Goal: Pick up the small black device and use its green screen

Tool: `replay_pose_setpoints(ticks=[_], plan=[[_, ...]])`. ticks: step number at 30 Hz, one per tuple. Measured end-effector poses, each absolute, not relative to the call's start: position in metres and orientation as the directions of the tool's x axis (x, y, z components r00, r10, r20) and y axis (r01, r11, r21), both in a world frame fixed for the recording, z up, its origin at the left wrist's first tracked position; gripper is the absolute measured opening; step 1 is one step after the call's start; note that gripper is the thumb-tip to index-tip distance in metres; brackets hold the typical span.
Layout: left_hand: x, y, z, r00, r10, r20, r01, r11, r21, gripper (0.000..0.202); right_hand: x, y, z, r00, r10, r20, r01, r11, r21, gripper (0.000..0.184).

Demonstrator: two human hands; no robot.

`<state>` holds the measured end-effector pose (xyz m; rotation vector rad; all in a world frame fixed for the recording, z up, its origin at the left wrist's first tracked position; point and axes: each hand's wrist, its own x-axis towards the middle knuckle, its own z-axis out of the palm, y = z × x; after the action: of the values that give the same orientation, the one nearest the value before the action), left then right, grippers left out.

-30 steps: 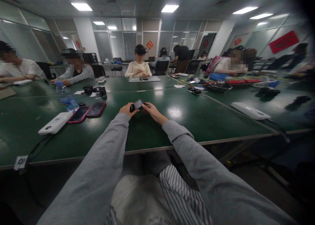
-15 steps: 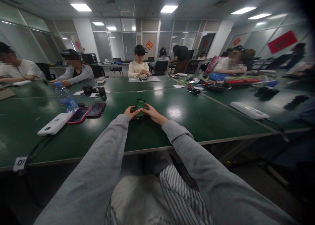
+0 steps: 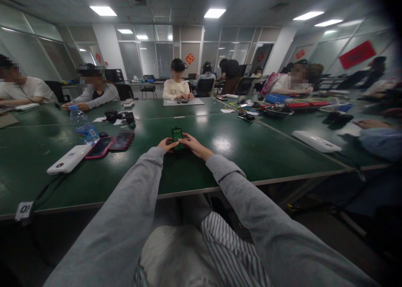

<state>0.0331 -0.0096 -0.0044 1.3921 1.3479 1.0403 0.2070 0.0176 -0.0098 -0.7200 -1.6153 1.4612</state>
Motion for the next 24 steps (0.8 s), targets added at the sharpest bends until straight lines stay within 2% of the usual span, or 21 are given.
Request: replay_pose_setpoints(ticks=[17, 24], plan=[[0.025, -0.001, -0.007, 0.141, 0.99, -0.017, 0.154, -0.005, 0.988, 0.057, 0.206, 0.022, -0.011, -0.482, 0.859, 0.173, -0.098, 0.143, -0.985, 0.06], [0.025, -0.001, -0.007, 0.139, 0.989, -0.047, 0.177, 0.022, 0.984, 0.059, 0.206, 0.019, -0.009, -0.491, 0.852, 0.179, -0.103, 0.148, -0.984, 0.06]])
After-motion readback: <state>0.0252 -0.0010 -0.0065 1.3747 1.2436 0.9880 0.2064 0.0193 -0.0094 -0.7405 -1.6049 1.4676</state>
